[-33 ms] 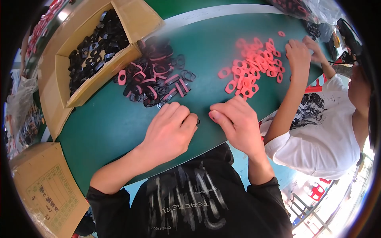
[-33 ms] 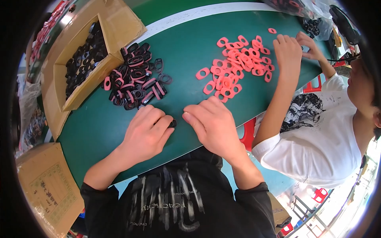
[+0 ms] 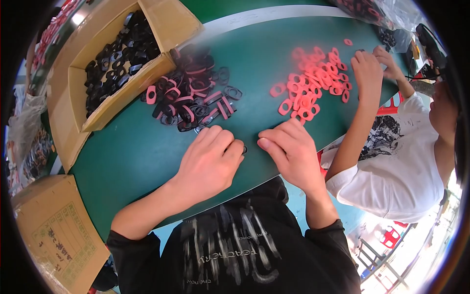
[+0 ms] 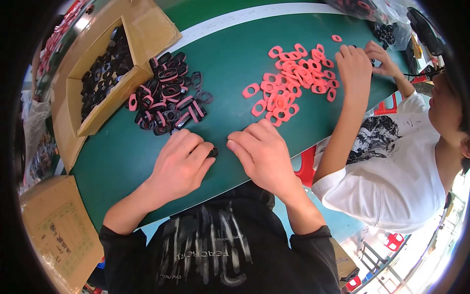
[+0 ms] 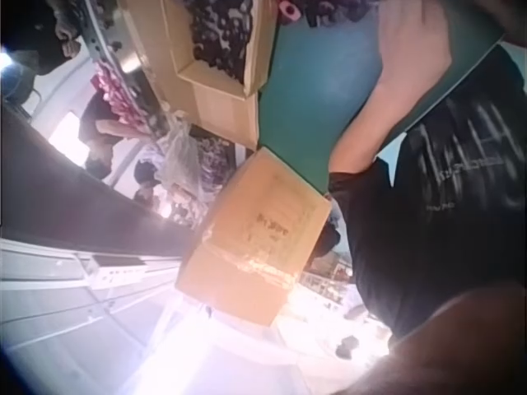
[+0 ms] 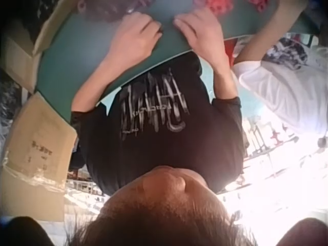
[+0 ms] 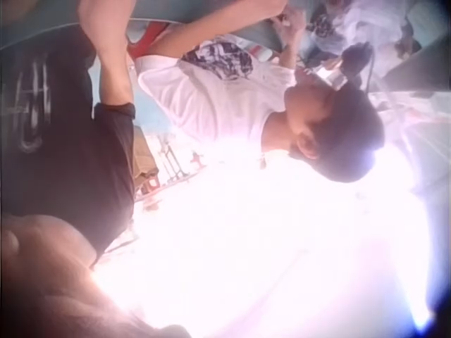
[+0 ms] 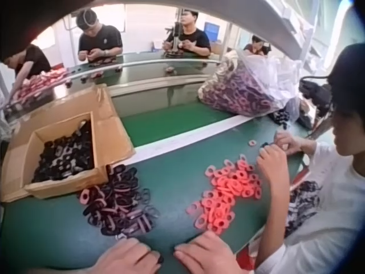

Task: The person assembles components by taking plastic pieces from a box and attaching rubber rings onto them by hand.

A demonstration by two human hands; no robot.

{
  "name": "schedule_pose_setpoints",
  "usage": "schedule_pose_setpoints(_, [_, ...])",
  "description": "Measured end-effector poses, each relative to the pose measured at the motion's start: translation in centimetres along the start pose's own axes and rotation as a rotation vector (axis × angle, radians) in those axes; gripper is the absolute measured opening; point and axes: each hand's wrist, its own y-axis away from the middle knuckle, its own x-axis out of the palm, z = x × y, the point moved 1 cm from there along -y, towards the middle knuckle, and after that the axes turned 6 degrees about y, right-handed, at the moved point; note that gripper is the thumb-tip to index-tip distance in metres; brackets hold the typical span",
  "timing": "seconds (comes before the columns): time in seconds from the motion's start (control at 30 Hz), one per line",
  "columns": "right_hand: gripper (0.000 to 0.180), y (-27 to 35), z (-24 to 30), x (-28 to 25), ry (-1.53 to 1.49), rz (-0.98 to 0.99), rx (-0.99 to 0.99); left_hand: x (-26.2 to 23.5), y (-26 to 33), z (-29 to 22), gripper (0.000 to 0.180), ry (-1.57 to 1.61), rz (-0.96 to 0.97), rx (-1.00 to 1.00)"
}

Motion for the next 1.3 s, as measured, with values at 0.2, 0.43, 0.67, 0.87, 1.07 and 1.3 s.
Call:
schedule_pose_setpoints(0.2, [0.023, 1.3, -0.6, 0.6, 0.125, -0.095, 0.061, 0.2, 0.3, -0.2, 0.028, -0.013, 0.08, -0.061])
schedule_pose_setpoints(0.43, [0.026, 2.6, -0.1, 0.9, 0.13, -0.006, 0.048, -0.1, 0.1, -0.2, 0.027, -0.079, 0.092, -0.055])
schedule_pose_setpoints(0.67, [0.026, -0.3, 0.4, 1.2, 0.134, -0.084, -0.033, -8.7, -4.2, 3.3, 0.027, -0.316, -0.275, -0.136])
schedule_pose_setpoints(0.87, [0.027, -1.2, -3.0, -0.7, 0.446, -0.164, 0.16, -18.4, -1.0, 11.9, 0.04, -0.38, -0.342, -0.589])
schedule_pose_setpoints(1.07, [0.011, -3.1, -2.7, -0.6, 0.388, -0.273, 0.026, -19.9, -0.3, 16.2, 0.03, -0.382, 0.017, -0.628])
schedule_pose_setpoints(1.3, [0.004, 0.6, 5.1, 3.1, -0.089, 0.193, -0.364, -18.5, -1.7, 14.8, 0.025, -0.357, 0.047, -0.59])
